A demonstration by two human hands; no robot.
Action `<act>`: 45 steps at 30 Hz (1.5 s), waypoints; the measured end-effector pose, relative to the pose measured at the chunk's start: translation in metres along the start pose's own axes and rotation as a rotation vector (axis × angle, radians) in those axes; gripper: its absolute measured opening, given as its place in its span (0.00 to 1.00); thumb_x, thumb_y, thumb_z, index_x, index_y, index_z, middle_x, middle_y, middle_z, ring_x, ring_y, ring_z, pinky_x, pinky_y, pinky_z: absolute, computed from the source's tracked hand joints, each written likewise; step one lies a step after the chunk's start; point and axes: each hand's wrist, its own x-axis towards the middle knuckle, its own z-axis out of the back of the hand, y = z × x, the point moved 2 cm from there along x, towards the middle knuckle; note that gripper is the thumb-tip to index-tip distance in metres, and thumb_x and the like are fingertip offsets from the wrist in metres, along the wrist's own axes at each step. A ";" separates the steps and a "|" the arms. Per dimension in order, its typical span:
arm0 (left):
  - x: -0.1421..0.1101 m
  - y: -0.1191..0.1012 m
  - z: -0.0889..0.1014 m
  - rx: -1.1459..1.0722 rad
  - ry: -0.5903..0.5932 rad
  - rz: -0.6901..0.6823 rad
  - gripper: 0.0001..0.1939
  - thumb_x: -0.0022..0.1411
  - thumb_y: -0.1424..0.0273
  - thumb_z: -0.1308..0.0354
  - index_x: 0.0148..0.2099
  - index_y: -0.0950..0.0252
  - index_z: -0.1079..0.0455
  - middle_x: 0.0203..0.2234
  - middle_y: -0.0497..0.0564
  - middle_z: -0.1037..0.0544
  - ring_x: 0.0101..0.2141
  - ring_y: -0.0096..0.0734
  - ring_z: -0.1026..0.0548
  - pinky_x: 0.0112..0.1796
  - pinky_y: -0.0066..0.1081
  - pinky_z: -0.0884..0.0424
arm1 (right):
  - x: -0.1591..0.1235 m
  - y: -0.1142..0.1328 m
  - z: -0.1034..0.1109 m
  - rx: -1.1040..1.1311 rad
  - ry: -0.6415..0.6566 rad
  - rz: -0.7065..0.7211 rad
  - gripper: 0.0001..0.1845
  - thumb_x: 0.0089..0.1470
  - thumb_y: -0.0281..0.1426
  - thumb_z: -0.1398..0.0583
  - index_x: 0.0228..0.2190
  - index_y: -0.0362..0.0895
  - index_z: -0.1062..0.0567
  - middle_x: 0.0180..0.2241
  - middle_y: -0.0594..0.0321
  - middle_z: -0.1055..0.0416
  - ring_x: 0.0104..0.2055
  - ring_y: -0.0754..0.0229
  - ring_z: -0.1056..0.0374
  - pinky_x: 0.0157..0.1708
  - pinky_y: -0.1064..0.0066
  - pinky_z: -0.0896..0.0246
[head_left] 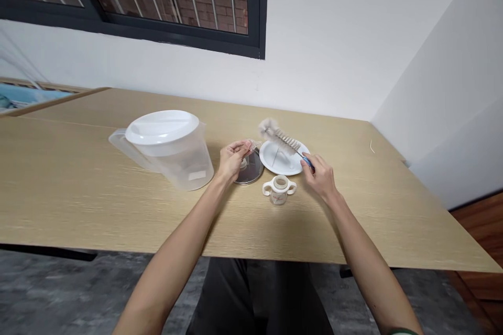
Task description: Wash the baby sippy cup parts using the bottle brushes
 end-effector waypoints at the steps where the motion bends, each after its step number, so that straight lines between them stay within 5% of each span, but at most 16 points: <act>1: 0.000 0.000 0.000 -0.008 0.000 0.004 0.24 0.35 0.58 0.23 0.31 0.68 0.24 0.26 0.50 0.21 0.28 0.25 0.25 0.36 0.27 0.27 | -0.001 -0.001 -0.002 -0.025 0.034 0.020 0.18 0.66 0.37 0.48 0.50 0.42 0.26 0.39 0.55 0.24 0.37 0.58 0.28 0.37 0.68 0.35; 13: 0.002 0.005 0.002 -0.018 0.028 0.053 0.27 0.39 0.59 0.23 0.40 0.69 0.24 0.32 0.54 0.19 0.31 0.29 0.20 0.37 0.28 0.25 | -0.003 -0.017 -0.001 -0.158 0.047 -0.127 0.16 0.66 0.38 0.49 0.44 0.44 0.26 0.39 0.56 0.22 0.40 0.56 0.27 0.34 0.69 0.40; 19: 0.000 0.002 0.001 0.076 0.013 -0.095 0.26 0.41 0.56 0.25 0.36 0.69 0.26 0.31 0.54 0.19 0.30 0.30 0.21 0.38 0.32 0.24 | 0.000 -0.016 0.003 -0.065 0.032 -0.241 0.18 0.65 0.41 0.49 0.46 0.44 0.26 0.39 0.57 0.22 0.39 0.55 0.27 0.36 0.68 0.39; 23: 0.000 0.001 0.000 0.167 -0.013 -0.164 0.25 0.43 0.54 0.27 0.35 0.68 0.26 0.30 0.53 0.20 0.31 0.32 0.22 0.42 0.35 0.24 | 0.002 -0.015 0.004 -0.015 0.039 -0.197 0.21 0.67 0.41 0.52 0.43 0.44 0.25 0.42 0.55 0.23 0.44 0.55 0.28 0.42 0.66 0.37; 32: -0.001 -0.002 0.000 0.205 -0.020 -0.164 0.21 0.44 0.58 0.27 0.35 0.67 0.24 0.29 0.54 0.20 0.32 0.35 0.22 0.41 0.35 0.26 | -0.003 -0.011 -0.006 -0.039 0.162 -0.024 0.18 0.67 0.40 0.51 0.45 0.46 0.25 0.41 0.56 0.25 0.39 0.58 0.29 0.36 0.69 0.38; 45: -0.003 -0.005 -0.001 0.171 0.019 -0.168 0.24 0.43 0.55 0.26 0.37 0.68 0.25 0.31 0.54 0.19 0.31 0.31 0.22 0.41 0.32 0.26 | -0.002 -0.020 0.000 -0.211 0.011 -0.109 0.18 0.67 0.40 0.50 0.42 0.45 0.24 0.36 0.57 0.25 0.37 0.59 0.31 0.32 0.71 0.44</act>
